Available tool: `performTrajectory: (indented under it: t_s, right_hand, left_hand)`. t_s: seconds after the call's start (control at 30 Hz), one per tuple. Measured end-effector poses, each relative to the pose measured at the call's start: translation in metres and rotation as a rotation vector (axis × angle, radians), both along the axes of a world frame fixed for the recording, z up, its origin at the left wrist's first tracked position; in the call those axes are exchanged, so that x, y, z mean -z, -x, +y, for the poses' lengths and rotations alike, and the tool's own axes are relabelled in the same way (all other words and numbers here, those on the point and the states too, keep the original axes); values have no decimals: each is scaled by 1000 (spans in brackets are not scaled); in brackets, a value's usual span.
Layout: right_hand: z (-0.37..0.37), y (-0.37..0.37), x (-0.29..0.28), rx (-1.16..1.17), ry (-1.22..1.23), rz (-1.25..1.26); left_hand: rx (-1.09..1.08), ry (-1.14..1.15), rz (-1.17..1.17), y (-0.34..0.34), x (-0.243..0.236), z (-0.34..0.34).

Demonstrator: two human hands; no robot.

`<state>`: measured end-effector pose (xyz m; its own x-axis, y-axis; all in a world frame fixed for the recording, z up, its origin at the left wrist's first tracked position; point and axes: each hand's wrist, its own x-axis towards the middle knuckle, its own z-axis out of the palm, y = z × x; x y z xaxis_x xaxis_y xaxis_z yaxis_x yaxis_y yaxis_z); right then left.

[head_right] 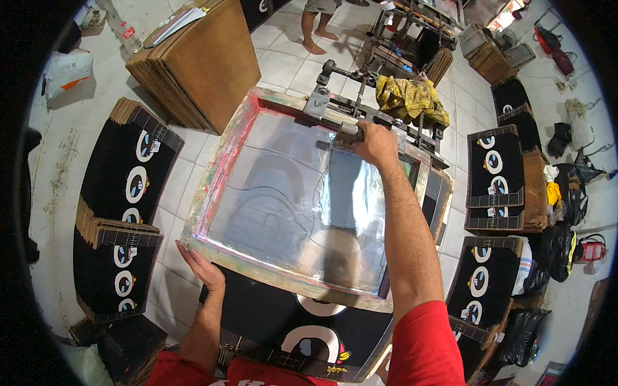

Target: The person performs screen printing on black doormats by placing a screen frame over the mat, applying blue ink, and using a squeegee to pull the ink through the mesh. The person repeats this cycle on multiple mats, stacking finished items aside.

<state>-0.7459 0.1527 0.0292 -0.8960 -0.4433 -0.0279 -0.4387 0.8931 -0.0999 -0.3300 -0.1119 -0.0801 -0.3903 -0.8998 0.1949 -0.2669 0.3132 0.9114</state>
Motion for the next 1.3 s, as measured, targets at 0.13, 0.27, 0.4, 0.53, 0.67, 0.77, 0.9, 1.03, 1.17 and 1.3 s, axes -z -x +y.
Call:
performTrajectory:
  t_s: [0.13, 0.27, 0.4, 0.53, 0.67, 0.77, 0.9, 1.03, 1.17, 1.3]
  right_hand:
    - [12, -58, 17, -21, 194, 137]
    - [29, -169, 29, 3, 294, 279]
    - [38, -246, 19, 64, 518, 339]
    - [44, -325, -8, 207, 596, 353]
    - [43, -370, -56, 185, 712, 461]
    - [39, -350, -108, 112, 714, 662]
    - [34, -292, -191, 214, 724, 760]
    - [26, -244, -260, 274, 596, 903]
    - [28, -211, -302, 340, 557, 809]
    - [31, -180, -329, 398, 486, 810]
  left_hand:
    - [20, -38, 62, -1, 3, -1]
    - [-10, -17, 49, -3, 10, -2]
    - [-24, 13, 27, -5, 14, -3]
    - [16, -5, 98, -9, -3, -6]
    - [30, -234, 296, -6, -70, -18]
    - [151, -212, 507, 14, -142, -36]
    - [424, -9, 452, 23, -186, -82]
    - [495, -75, 181, -28, -82, -147]
    - [386, -124, -718, -195, 97, -150]
    - [403, -828, -764, -363, 200, -54]
